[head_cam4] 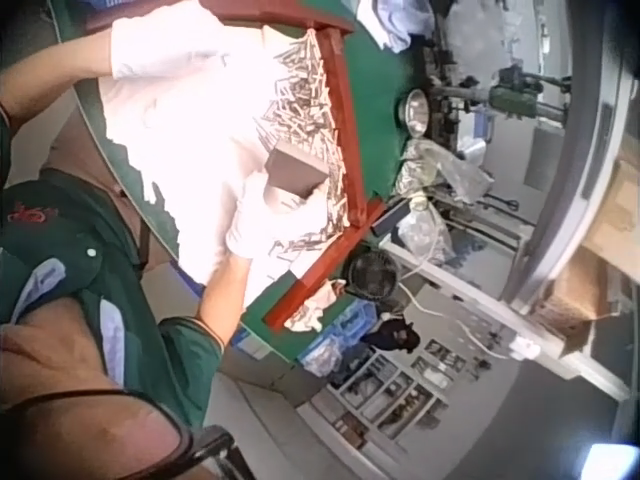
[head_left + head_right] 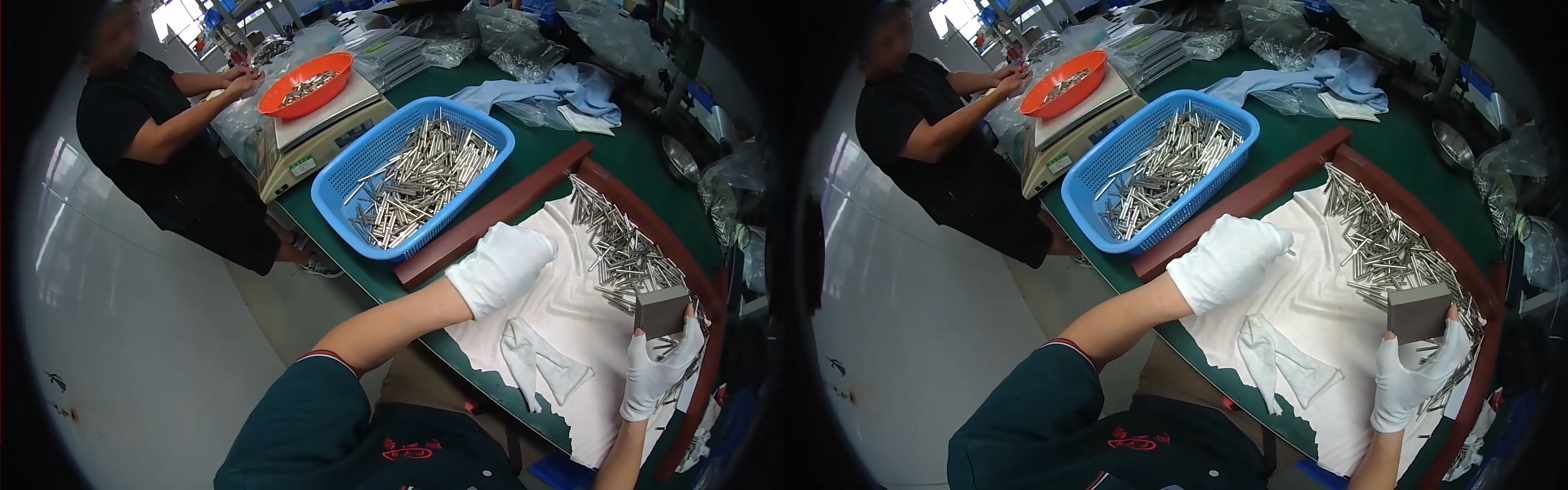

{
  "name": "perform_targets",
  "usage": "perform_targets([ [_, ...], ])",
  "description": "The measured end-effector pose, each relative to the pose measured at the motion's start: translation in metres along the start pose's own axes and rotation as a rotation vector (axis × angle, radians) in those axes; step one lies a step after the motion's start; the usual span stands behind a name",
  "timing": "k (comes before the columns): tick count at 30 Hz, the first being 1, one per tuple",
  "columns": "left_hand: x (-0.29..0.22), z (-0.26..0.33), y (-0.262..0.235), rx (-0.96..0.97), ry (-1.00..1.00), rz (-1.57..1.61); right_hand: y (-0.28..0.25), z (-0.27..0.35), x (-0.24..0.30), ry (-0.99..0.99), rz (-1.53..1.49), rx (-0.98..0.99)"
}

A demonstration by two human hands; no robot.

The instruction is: Rubbing small metal pins against a polishing block to smooth or deburr them.

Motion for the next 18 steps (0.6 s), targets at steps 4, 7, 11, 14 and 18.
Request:
perform_targets([
  [4, 0.005, 0.008, -0.007, -0.129, 0.045, 0.089, 0.003, 0.000, 0.001, 0.031, -0.038, 0.013],
  [7, 0.007, 0.015, 0.012, 0.145, 0.053, -0.163, 0.003, 0.000, 0.001, 0.023, -0.048, 0.018],
  [11, 0.004, 0.041, -0.070, -0.222, 0.186, 0.011, 0.000, 0.005, -0.011, 0.088, -0.055, 0.026],
  [14, 0.034, 0.055, -0.113, -0.391, 0.110, -0.029, 0.003, 0.006, -0.012, 0.090, -0.095, 0.025],
  [18, 0.096, 0.068, -0.118, -0.440, -0.140, -0.115, 0.006, 0.004, -0.011, 0.092, -0.106, 0.034],
])
Point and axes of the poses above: each hand's wrist, its own z-axis away from the middle knuckle, its own y-axis out of the palm, x = y × z, the point moved 10 cm from there along -z, towards the middle knuckle, and after that the axes turned 6 degrees about -y, right-handed, at the moved point
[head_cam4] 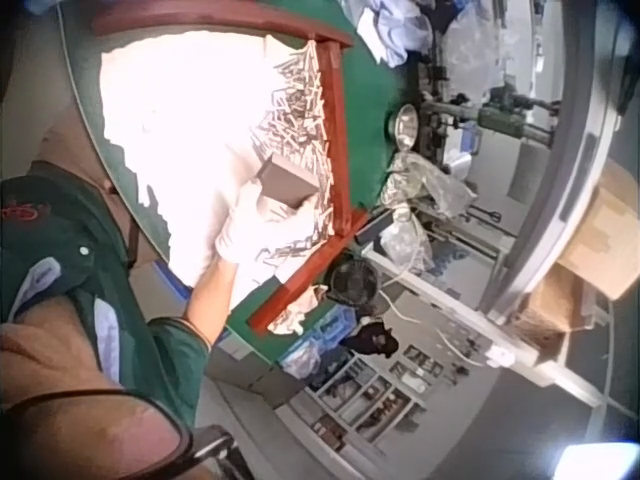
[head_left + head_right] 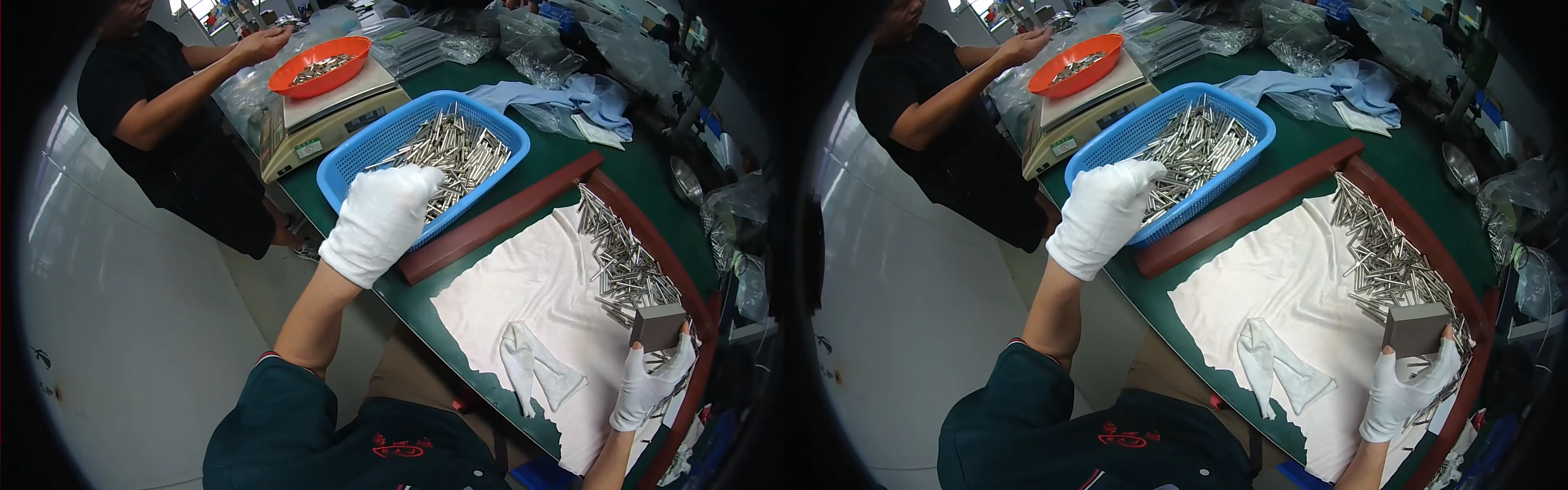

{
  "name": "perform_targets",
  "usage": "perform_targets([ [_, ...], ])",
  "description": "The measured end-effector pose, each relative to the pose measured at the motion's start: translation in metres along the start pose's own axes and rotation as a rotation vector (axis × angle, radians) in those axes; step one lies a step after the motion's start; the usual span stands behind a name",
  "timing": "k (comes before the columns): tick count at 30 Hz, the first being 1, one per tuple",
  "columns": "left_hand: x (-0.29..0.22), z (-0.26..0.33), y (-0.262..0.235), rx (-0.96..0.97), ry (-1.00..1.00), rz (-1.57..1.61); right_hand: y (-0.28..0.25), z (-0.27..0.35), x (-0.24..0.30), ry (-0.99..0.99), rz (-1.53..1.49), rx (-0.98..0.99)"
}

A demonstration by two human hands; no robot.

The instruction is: Rubbing small metal pins against a polishing block to smooth or deburr them.

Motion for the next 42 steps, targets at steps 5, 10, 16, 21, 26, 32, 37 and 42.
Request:
perform_targets([
  [5, 0.047, 0.016, 0.042, 0.350, -0.179, -0.125, 0.003, -0.001, 0.005, 0.010, -0.007, -0.008],
  [10, 0.049, 0.014, 0.034, 0.297, -0.215, -0.151, 0.002, -0.002, 0.008, -0.006, -0.007, -0.022],
  [16, -0.058, -0.010, 0.028, 0.209, 0.064, 0.003, -0.001, 0.006, -0.040, 0.215, -0.277, -0.086],
  [21, -0.158, -0.002, 0.066, 0.317, 0.370, 0.104, -0.007, 0.002, -0.072, 0.382, -0.455, -0.150],
  [26, -0.240, 0.014, 0.079, 0.215, 0.610, 0.293, -0.021, 0.008, -0.095, 0.531, -0.575, -0.282],
  [32, -0.253, -0.023, 0.114, 0.276, 0.573, 0.257, -0.027, 0.005, -0.102, 0.583, -0.600, -0.350],
  [37, -0.262, -0.036, 0.121, 0.330, 0.610, 0.277, -0.035, 0.001, -0.105, 0.637, -0.657, -0.452],
  [42, -0.294, -0.024, 0.135, 0.385, 0.679, 0.261, -0.042, 0.002, -0.114, 0.642, -0.712, -0.489],
])
Point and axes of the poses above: each hand's wrist, its own z-axis away from the middle knuckle, its own y-axis out of the palm, x = y × z, the point moved 10 cm from there along -z, towards the middle knuckle, and after that the axes turned 6 degrees about -y, right-handed, at the moved point
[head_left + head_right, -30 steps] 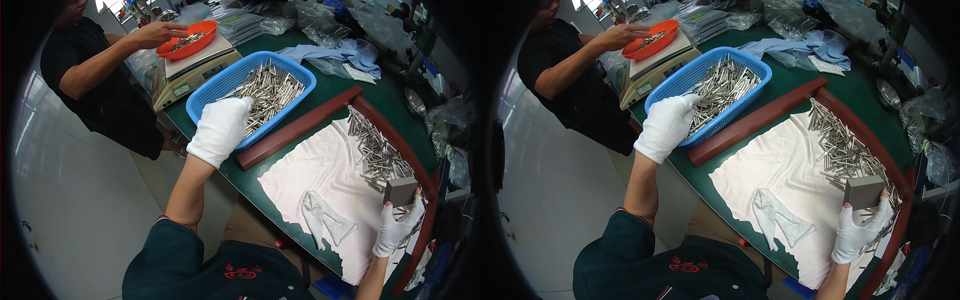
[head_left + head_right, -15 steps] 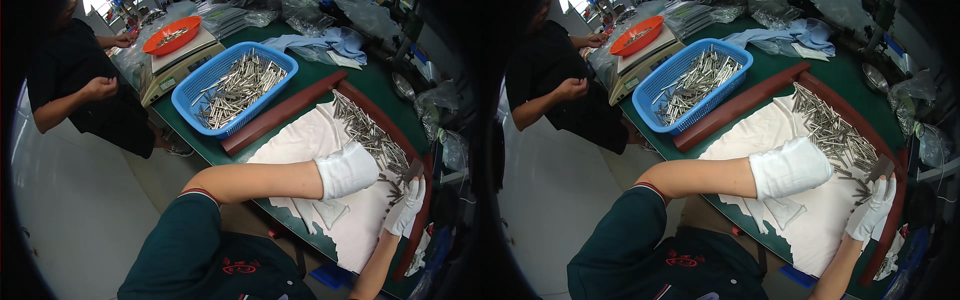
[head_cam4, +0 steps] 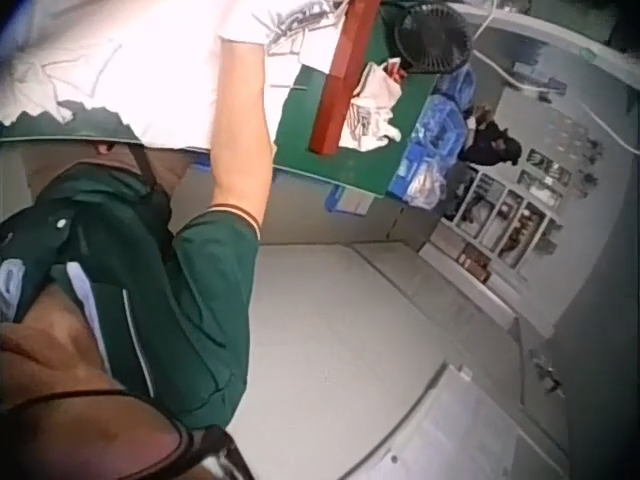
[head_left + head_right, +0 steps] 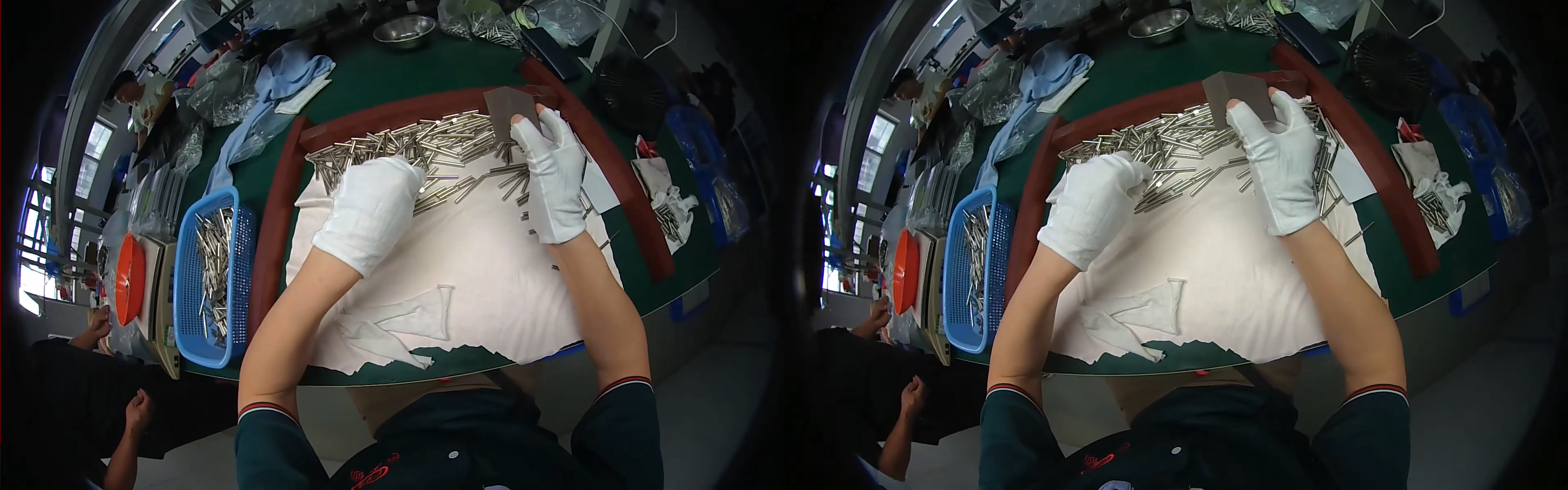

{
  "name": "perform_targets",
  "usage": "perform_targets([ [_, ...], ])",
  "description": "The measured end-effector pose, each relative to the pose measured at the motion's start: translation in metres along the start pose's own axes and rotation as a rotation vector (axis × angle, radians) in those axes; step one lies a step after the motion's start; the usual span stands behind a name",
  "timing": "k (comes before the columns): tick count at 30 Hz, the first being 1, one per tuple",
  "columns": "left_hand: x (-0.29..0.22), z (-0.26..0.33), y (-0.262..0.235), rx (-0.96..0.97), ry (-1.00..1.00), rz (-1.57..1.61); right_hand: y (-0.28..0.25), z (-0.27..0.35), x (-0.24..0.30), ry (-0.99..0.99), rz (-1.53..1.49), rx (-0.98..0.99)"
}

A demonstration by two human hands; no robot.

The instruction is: Rubbing small metal pins against a polishing block to smooth or deburr them.

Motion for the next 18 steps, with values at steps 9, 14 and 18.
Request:
perform_targets([
  [9, -0.016, -0.026, 0.033, 0.046, 0.081, -0.091, -0.007, -0.002, 0.002, -0.039, -0.073, -0.049],
  [14, -0.013, -0.035, 0.046, 0.068, 0.102, -0.061, -0.013, -0.010, -0.012, -0.038, 0.036, -0.038],
  [18, -0.020, -0.042, 0.054, 0.089, 0.114, -0.066, -0.014, -0.014, -0.015, -0.109, 0.105, -0.047],
])
Point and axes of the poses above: each hand's wrist, its own z-axis away from the middle knuckle, its own y-axis out of the palm, x = y × z, the point moved 10 cm from there along -z, towards the middle knuckle, and after that the axes turned 6 degrees about -y, right-handed, at the moved point
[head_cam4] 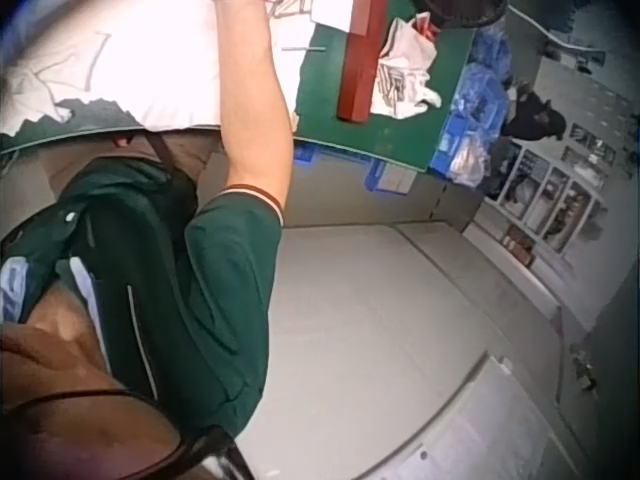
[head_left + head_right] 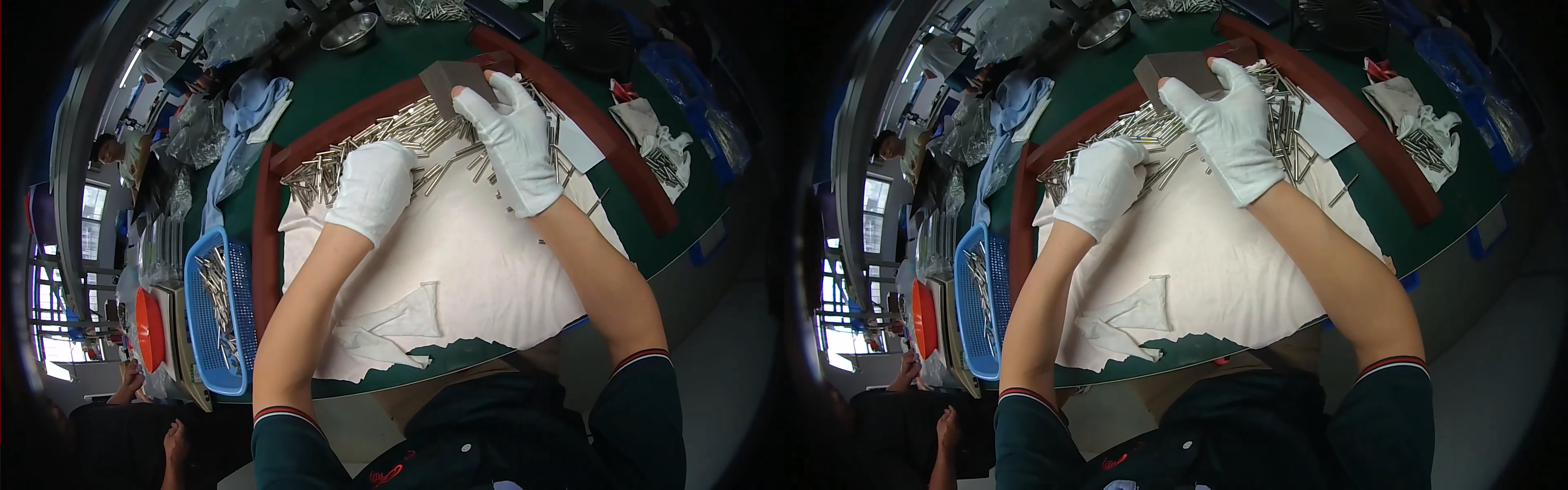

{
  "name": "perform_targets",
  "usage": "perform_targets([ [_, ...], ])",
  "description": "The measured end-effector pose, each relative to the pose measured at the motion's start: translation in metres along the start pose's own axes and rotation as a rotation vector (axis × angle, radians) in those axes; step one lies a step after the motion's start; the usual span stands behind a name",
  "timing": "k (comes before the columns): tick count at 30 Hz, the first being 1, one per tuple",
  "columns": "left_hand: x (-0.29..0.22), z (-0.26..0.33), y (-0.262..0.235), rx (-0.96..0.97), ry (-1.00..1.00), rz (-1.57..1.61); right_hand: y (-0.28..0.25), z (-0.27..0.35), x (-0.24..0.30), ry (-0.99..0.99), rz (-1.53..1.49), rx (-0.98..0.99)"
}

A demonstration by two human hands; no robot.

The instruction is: Rubbing small metal pins against a polishing block to smooth or deburr them.

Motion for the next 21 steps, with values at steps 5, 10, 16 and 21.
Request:
perform_targets([
  [5, -0.007, -0.008, 0.001, -0.071, 0.078, -0.100, 0.007, 0.006, 0.004, 0.056, -0.056, 0.020],
  [10, 0.003, 0.006, -0.050, -0.159, -0.036, 0.415, 0.010, 0.011, 0.007, 0.117, -0.089, 0.036],
  [16, 0.033, 0.060, -0.014, 0.291, -0.456, 1.751, 0.018, 0.021, 0.007, 0.156, -0.103, 0.096],
  [21, 0.053, 0.101, 0.006, 0.228, -0.575, 1.998, 0.028, 0.031, 0.014, 0.165, -0.018, 0.145],
])
Point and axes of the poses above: each hand's wrist, its own z-axis away from the middle knuckle, its own y-axis out of the palm, x = y × z, the point moved 10 cm from there along -z, towards the middle knuckle, and after that the axes turned 6 degrees about -y, right-handed, at the moved point
